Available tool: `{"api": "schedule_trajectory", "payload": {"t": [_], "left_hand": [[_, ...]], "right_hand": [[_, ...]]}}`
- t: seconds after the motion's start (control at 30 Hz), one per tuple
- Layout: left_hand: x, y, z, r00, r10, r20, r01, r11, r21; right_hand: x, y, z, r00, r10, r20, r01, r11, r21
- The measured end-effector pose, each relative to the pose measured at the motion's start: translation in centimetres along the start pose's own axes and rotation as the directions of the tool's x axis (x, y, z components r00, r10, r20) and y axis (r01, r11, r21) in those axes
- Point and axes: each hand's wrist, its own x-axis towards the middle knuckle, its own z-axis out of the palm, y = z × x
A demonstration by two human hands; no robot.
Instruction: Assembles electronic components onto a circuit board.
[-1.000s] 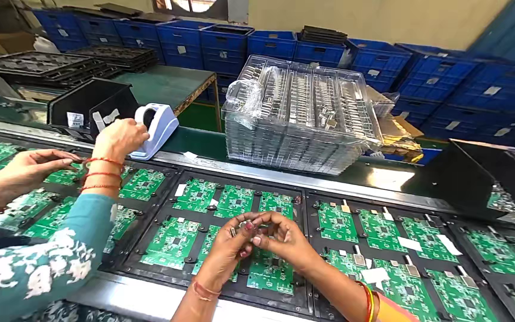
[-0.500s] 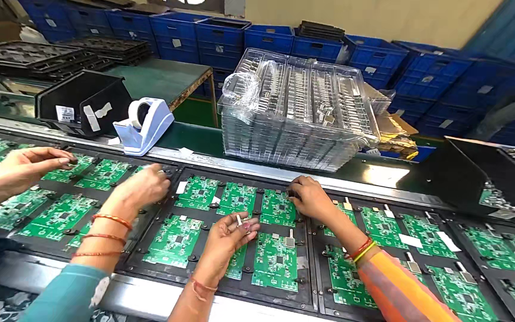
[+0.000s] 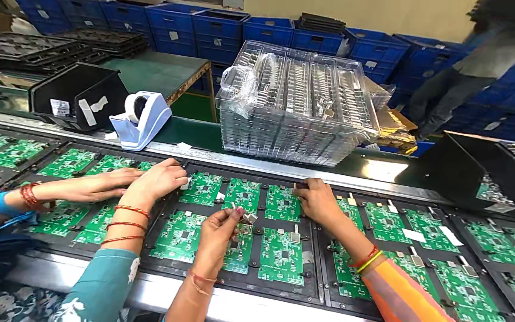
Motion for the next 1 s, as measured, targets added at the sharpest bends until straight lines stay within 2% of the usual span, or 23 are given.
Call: {"api": "schedule_trajectory", "payload": {"t": [0.07, 0.13, 0.2, 0.27, 0.33, 0.47, 0.53, 0.6, 0.67, 0.73, 0.8, 0.83, 0.87, 0.93, 1.0], "left_hand": [[0.0, -0.2, -0.1, 0.999, -0.020, 0.031, 0.020, 1.000, -0.004], [0.1, -0.2, 0.0, 0.996, -0.045, 0.074, 0.045, 0.999, 0.003], [0.0, -0.3, 0.0, 0.987, -0.068, 0.145, 0.068, 0.998, 0.005], [-0.2, -0.3, 0.0, 0.970, -0.090, 0.224, 0.096, 0.995, -0.017], [-0.5, -0.1, 0.1, 0.953, -0.101, 0.285, 0.123, 0.990, -0.063], [-0.4, -0.1, 0.0, 0.945, -0.080, 0.317, 0.128, 0.983, -0.133], [-0.2, -0.1, -0.3, 0.952, -0.081, 0.295, 0.125, 0.983, -0.133], [0.0, -0.1, -0.4, 0.974, -0.092, 0.207, 0.125, 0.981, -0.152], [0.2, -0.2, -0.5, 0.991, -0.094, 0.093, 0.111, 0.974, -0.198], [0.3, -0.1, -0.5, 0.995, -0.092, 0.027, 0.095, 0.971, -0.219], [0.1, -0.3, -0.5, 0.999, -0.023, 0.023, 0.025, 0.997, -0.078], [0.0, -0.6, -0.5, 0.995, 0.080, 0.056, -0.085, 0.993, 0.083], [0.1, -1.1, -0.4, 0.969, 0.218, 0.114, -0.241, 0.933, 0.268], [0.5, -2.0, -0.1, 0.866, 0.415, 0.279, -0.498, 0.670, 0.551], [0.8, -2.0, 0.8, 0.775, 0.414, 0.478, -0.630, 0.436, 0.643]], "right_hand": [[-1.2, -1.5, -0.4, 0.998, 0.017, 0.054, -0.019, 0.999, 0.036], [-2.4, -4.3, -0.6, 0.999, -0.038, 0.011, 0.033, 0.966, 0.255], [-3.3, -7.8, -0.5, 0.988, -0.112, -0.108, 0.152, 0.850, 0.504], [-3.7, -10.9, -0.3, 0.970, -0.148, -0.192, 0.239, 0.710, 0.663], [-3.6, -12.6, 0.1, 0.952, -0.127, -0.278, 0.295, 0.620, 0.727], [-3.0, -13.0, -0.2, 0.960, -0.036, -0.277, 0.256, 0.511, 0.821], [-2.6, -12.2, -0.5, 0.968, 0.004, -0.252, 0.210, 0.542, 0.814], [-2.4, -11.0, -0.7, 0.977, 0.029, -0.213, 0.145, 0.642, 0.753], [-2.9, -10.3, -0.3, 0.986, -0.004, -0.168, 0.115, 0.745, 0.657], [-3.8, -10.3, 0.5, 0.986, -0.085, -0.144, 0.150, 0.828, 0.541], [-4.5, -10.5, 1.2, 0.980, -0.145, -0.139, 0.192, 0.879, 0.436], [-4.6, -10.4, 1.2, 0.979, -0.149, -0.142, 0.195, 0.891, 0.411], [-4.6, -10.3, 1.1, 0.979, -0.136, -0.150, 0.186, 0.897, 0.402], [-4.4, -9.5, 0.4, 0.983, -0.075, -0.166, 0.137, 0.903, 0.407], [-4.1, -8.6, 0.0, 0.979, -0.003, -0.205, 0.088, 0.911, 0.403]]}}
